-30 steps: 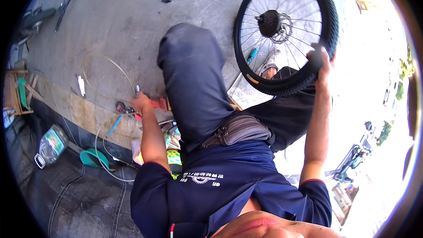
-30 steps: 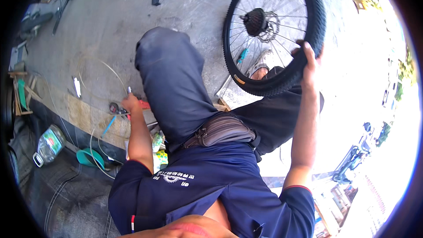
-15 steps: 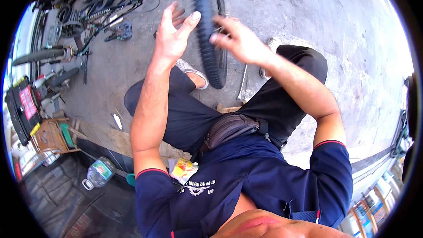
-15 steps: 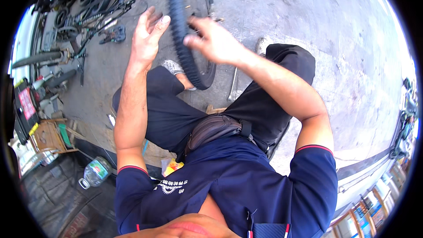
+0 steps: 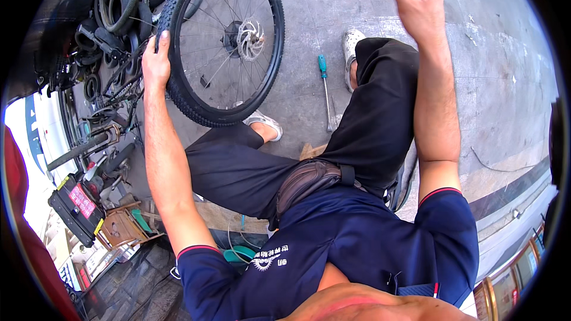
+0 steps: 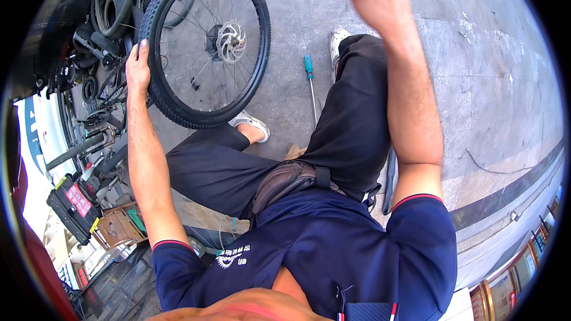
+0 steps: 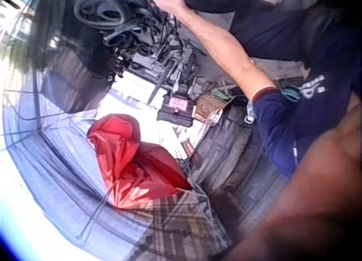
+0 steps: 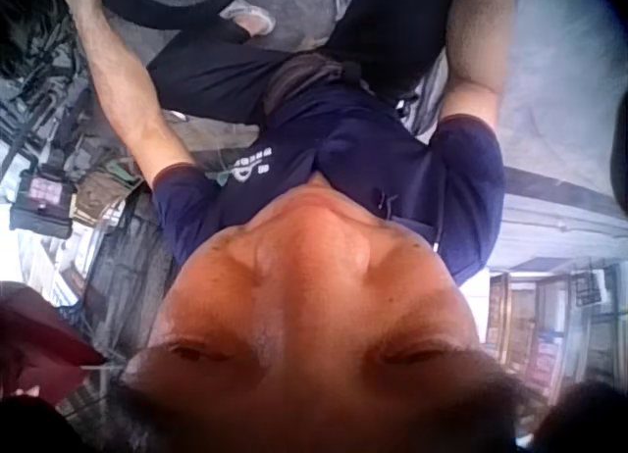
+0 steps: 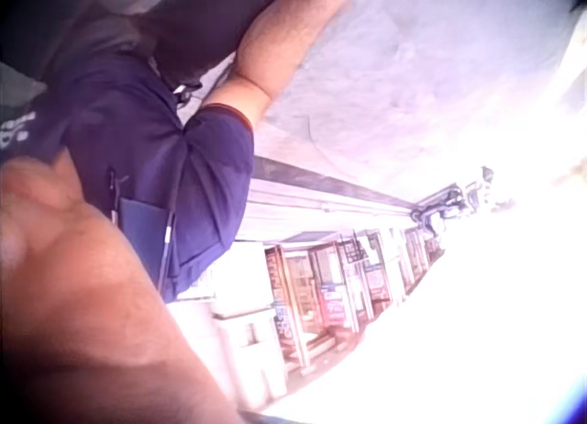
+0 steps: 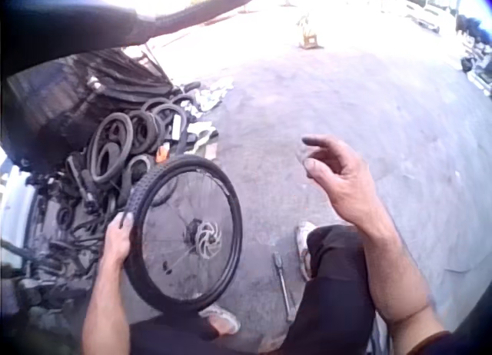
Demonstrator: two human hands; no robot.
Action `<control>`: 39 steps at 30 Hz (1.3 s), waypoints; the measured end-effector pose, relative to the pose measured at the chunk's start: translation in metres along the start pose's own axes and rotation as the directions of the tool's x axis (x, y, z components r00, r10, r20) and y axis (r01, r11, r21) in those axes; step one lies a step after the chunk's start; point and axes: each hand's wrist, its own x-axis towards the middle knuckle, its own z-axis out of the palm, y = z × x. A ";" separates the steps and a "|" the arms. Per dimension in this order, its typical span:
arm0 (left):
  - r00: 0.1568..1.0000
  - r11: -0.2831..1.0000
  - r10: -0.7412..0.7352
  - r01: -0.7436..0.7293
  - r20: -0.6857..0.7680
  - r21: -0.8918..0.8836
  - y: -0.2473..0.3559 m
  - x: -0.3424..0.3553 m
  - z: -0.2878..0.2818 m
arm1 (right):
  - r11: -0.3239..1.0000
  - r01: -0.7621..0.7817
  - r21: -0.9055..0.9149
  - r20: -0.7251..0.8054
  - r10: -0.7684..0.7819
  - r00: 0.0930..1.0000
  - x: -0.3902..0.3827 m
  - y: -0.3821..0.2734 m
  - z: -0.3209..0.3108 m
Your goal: The person pumps air into a bicycle tire using an air compressor, removes the tire from the rim by hand, and then re-inflates the tire after checking it.
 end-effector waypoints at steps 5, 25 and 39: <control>0.939 0.935 -0.232 0.288 0.254 -0.209 0.007 0.013 -0.009 | 0.699 -0.328 -0.636 -0.140 0.313 0.939 -0.045 0.157 -0.069; 0.905 0.889 -0.202 0.330 0.375 -0.319 0.038 -0.008 0.002 | 0.975 0.181 0.125 0.437 -0.218 0.873 -0.005 -0.085 0.050; 0.891 0.955 0.116 0.021 0.438 -0.295 0.015 -0.072 -0.003 | 0.562 0.740 -0.371 0.336 -0.661 0.671 -0.022 -0.040 0.176</control>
